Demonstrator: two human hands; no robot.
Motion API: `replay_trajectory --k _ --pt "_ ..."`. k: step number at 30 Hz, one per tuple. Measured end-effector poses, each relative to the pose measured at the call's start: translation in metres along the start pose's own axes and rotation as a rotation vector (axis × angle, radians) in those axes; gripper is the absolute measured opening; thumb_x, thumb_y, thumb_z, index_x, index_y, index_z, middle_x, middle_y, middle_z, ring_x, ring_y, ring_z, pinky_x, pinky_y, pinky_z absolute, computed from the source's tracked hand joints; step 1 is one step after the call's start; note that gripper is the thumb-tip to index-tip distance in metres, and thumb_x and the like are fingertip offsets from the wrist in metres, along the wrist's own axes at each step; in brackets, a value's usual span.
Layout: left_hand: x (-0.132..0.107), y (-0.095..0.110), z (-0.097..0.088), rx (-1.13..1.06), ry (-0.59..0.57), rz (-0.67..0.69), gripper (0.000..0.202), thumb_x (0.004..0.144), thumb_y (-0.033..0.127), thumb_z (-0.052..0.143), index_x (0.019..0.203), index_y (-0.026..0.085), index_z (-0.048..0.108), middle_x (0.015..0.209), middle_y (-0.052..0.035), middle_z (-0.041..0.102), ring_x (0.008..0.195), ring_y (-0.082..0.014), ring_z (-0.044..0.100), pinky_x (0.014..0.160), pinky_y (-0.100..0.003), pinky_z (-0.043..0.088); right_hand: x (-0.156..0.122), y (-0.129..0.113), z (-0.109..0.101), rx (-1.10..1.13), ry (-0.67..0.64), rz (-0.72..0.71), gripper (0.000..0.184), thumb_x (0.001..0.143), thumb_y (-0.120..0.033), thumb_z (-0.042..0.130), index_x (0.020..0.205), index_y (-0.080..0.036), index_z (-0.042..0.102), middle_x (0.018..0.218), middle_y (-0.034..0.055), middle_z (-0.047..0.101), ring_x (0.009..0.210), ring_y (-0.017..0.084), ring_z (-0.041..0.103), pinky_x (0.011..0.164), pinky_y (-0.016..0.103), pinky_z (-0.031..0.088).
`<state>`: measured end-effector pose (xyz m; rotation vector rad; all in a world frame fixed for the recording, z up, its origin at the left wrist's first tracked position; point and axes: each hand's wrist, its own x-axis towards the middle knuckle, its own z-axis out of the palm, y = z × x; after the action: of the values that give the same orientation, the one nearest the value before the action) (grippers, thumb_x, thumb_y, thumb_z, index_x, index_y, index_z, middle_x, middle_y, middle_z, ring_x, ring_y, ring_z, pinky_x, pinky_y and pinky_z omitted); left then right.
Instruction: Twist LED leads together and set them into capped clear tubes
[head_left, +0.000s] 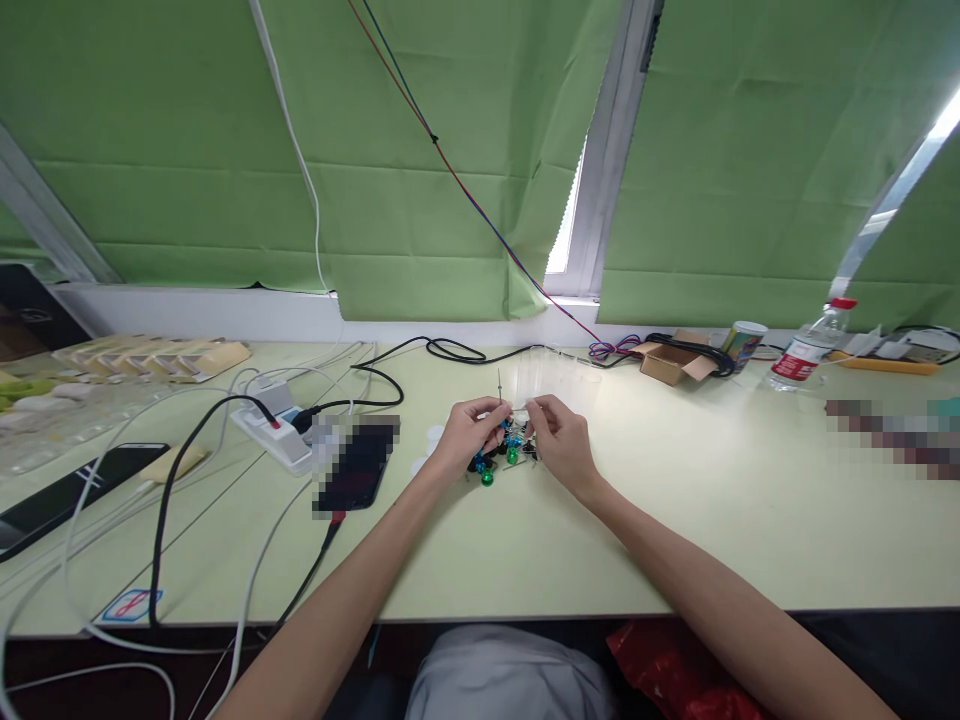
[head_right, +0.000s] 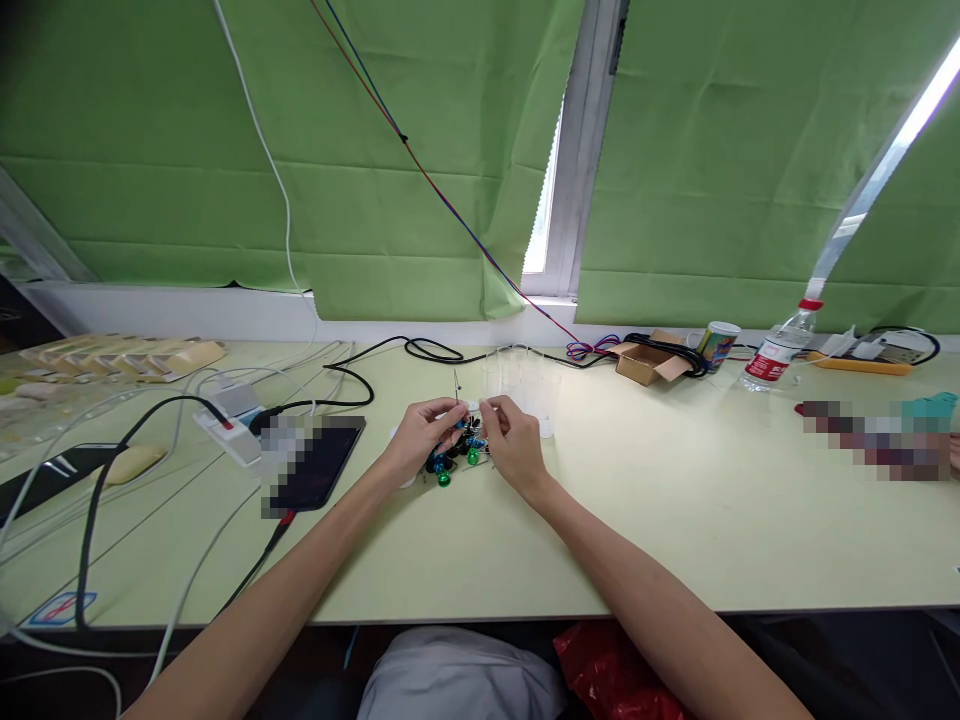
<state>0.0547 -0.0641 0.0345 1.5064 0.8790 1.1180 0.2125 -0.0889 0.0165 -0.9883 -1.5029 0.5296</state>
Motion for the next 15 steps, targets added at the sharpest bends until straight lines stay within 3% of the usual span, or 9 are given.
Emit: replay_trajectory --k 4,10,15 --pt "-0.0001 -0.0009 -0.0011 -0.036 0.016 -0.017 0.037 0.075 0.052 0.067 0.074 0.015 0.062 0.049 0.0044 0.045 0.042 -0.006 0.033 0.045 -0.023 0.024 0.0003 -0.0031 -0.0007 0.05 -0.015 -0.019 0.029 0.093 -0.044 0.047 0.1 -0.02 0.061 0.077 0.0022 0.064 0.05 0.01 0.052 0.049 0.023 0.043" --pt "-0.0012 0.0029 -0.0012 -0.089 -0.016 -0.026 0.035 0.078 0.05 0.067 0.077 0.015 0.062 0.051 0.0051 0.044 0.042 -0.0051 0.032 0.045 -0.023 0.022 -0.0002 -0.0021 0.0005 0.143 -0.054 -0.044 0.025 0.095 -0.038 0.046 0.099 -0.02 0.063 0.087 0.0042 0.066 0.051 0.01 0.052 0.051 0.025 0.046" --pt "-0.0022 0.0057 -0.0006 -0.126 -0.03 -0.022 0.035 0.079 0.049 0.067 0.076 0.015 0.062 0.051 0.0053 0.042 0.042 -0.005 0.031 0.046 -0.023 0.021 0.0001 -0.0031 0.0018 0.237 -0.091 -0.002 0.027 0.092 -0.042 0.049 0.1 -0.021 0.064 0.088 0.0046 0.067 0.05 0.009 0.052 0.047 0.024 0.045"
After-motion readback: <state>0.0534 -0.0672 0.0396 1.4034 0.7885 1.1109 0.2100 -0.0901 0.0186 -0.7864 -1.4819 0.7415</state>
